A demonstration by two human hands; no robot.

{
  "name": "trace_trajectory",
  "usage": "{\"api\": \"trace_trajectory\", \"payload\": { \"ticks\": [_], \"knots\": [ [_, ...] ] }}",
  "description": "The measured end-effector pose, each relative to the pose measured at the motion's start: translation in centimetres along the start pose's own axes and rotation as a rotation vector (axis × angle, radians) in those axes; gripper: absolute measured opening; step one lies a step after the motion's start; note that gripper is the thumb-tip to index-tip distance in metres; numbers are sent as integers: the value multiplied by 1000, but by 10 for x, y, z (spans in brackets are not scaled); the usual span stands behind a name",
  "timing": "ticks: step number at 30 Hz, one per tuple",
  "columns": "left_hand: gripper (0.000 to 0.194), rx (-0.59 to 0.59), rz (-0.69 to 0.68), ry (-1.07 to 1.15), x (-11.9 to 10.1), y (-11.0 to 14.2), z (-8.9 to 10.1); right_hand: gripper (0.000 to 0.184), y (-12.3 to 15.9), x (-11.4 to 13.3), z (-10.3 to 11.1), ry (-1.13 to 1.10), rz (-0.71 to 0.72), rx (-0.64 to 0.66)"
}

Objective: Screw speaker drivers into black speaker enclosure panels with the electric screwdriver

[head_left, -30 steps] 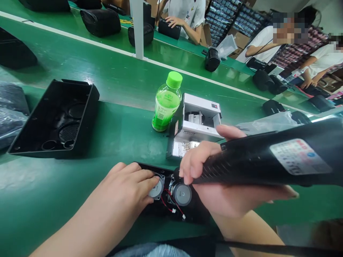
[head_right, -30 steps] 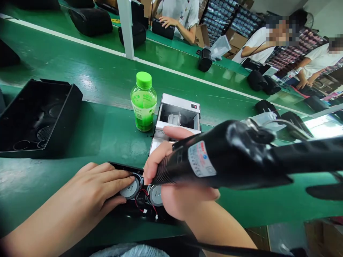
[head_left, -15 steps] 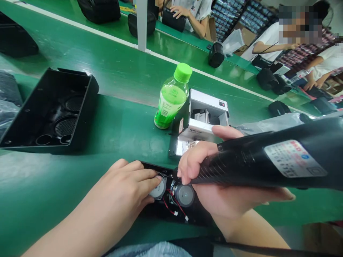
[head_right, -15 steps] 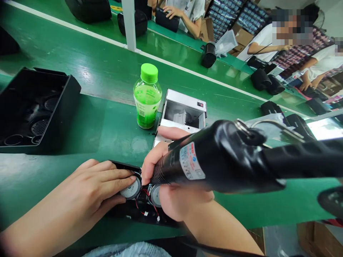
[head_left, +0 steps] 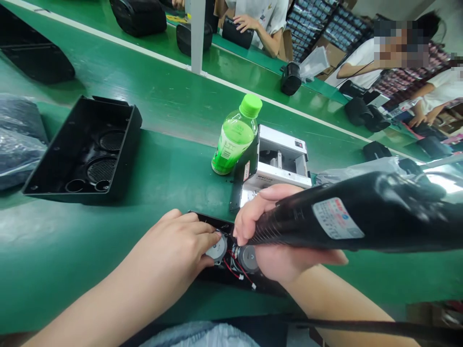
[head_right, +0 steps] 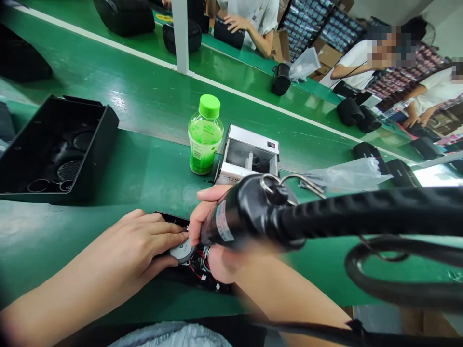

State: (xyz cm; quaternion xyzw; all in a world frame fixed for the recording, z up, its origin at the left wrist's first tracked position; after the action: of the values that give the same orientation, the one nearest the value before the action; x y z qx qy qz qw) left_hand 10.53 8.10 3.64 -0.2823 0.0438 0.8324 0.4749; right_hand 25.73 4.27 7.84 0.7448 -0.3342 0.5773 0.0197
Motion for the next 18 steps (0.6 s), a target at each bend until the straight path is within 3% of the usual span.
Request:
{"api": "trace_trajectory", "payload": {
  "ticks": [10,18],
  "knots": [
    [13,90,24,-84,-5,-2,0,64,-1,-9,-6,-111,84,12],
    [19,90,44,-64,-7,1,2,63,2,-1,-6,-54,87,-34]
  ]
}}
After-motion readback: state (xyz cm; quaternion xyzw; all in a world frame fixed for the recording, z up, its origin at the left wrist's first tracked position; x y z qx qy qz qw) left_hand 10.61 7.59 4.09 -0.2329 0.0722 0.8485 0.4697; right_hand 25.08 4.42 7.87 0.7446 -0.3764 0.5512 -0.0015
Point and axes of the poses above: each hand's wrist, its own y-axis away from the middle knuckle, its own z-axis out of the back of the hand, x = y × z, the point moved 6 cm from there along -y, towards the middle knuckle, and after that the axes turned 15 degrees about -x, right-handed, at the moved point
